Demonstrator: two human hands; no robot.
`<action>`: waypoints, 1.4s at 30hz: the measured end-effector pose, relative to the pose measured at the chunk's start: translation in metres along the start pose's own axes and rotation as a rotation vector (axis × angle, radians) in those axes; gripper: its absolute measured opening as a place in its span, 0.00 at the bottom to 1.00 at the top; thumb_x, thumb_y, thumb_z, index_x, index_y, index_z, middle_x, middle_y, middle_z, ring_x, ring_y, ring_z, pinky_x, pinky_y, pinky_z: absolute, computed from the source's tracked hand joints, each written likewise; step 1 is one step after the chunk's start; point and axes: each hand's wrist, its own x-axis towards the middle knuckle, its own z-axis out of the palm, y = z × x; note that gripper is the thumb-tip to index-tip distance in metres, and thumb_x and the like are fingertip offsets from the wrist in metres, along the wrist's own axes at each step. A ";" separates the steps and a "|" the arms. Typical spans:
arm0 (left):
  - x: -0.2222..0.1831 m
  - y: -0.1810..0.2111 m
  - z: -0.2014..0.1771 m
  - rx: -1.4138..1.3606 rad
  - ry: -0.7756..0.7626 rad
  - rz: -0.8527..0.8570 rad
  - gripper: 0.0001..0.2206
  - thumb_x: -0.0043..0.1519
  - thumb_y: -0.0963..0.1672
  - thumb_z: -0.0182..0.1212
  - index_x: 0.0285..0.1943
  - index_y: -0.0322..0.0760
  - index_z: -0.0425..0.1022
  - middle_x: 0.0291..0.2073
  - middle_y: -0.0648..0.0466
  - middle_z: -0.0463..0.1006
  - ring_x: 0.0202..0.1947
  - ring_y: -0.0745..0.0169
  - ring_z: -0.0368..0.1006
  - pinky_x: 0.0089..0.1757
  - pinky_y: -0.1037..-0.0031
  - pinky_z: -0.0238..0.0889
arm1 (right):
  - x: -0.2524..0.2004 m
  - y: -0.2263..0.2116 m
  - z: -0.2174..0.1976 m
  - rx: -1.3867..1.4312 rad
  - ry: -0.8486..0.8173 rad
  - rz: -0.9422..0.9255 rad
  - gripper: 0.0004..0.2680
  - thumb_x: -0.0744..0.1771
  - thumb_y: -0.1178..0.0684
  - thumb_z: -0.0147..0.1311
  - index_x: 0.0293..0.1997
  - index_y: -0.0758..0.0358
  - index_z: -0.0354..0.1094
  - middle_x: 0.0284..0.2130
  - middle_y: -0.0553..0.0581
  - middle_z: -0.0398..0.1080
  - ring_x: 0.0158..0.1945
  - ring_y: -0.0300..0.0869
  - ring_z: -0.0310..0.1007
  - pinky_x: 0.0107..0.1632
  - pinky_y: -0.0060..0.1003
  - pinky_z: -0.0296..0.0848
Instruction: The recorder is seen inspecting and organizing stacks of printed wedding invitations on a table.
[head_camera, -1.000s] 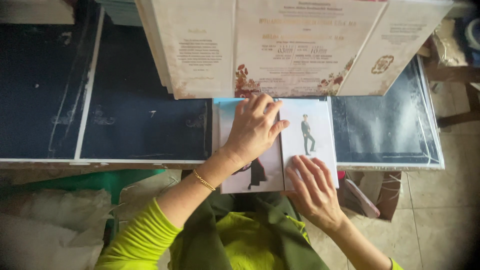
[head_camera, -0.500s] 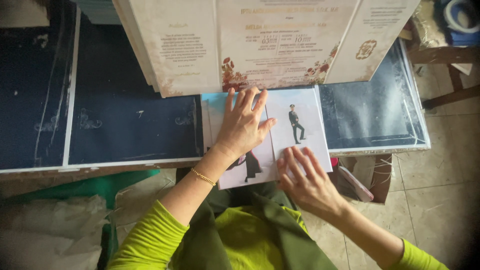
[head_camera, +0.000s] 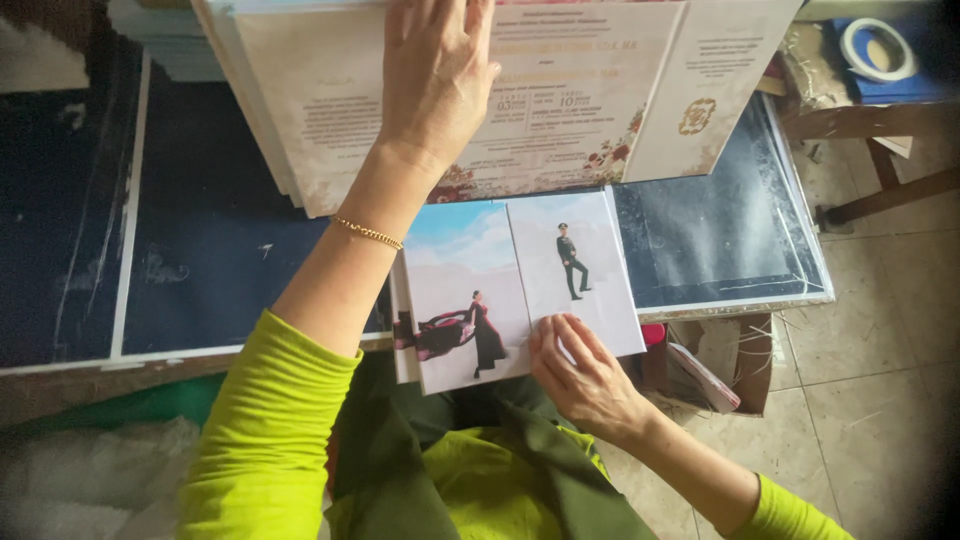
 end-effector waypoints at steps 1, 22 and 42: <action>0.000 0.001 0.000 -0.017 -0.039 -0.002 0.30 0.62 0.45 0.73 0.71 0.31 0.66 0.65 0.44 0.64 0.68 0.44 0.59 0.65 0.49 0.51 | 0.000 0.000 -0.001 -0.006 0.004 -0.010 0.19 0.60 0.57 0.53 0.54 0.78 0.65 0.51 0.71 0.68 0.60 0.59 0.66 0.64 0.55 0.66; 0.009 0.032 -0.059 -0.074 0.060 0.085 0.11 0.66 0.43 0.67 0.53 0.34 0.75 0.43 0.53 0.77 0.48 0.58 0.70 0.48 0.60 0.58 | -0.013 -0.002 0.016 -0.051 0.070 0.005 0.17 0.62 0.60 0.53 0.56 0.76 0.66 0.52 0.70 0.68 0.62 0.58 0.66 0.65 0.53 0.69; -0.110 0.019 -0.028 -0.529 -0.601 -0.370 0.05 0.66 0.48 0.60 0.47 0.51 0.79 0.27 0.58 0.83 0.28 0.64 0.77 0.44 0.65 0.56 | -0.140 0.037 0.023 1.272 0.748 1.185 0.09 0.72 0.59 0.48 0.59 0.69 0.65 0.50 0.56 0.71 0.52 0.39 0.71 0.60 0.39 0.71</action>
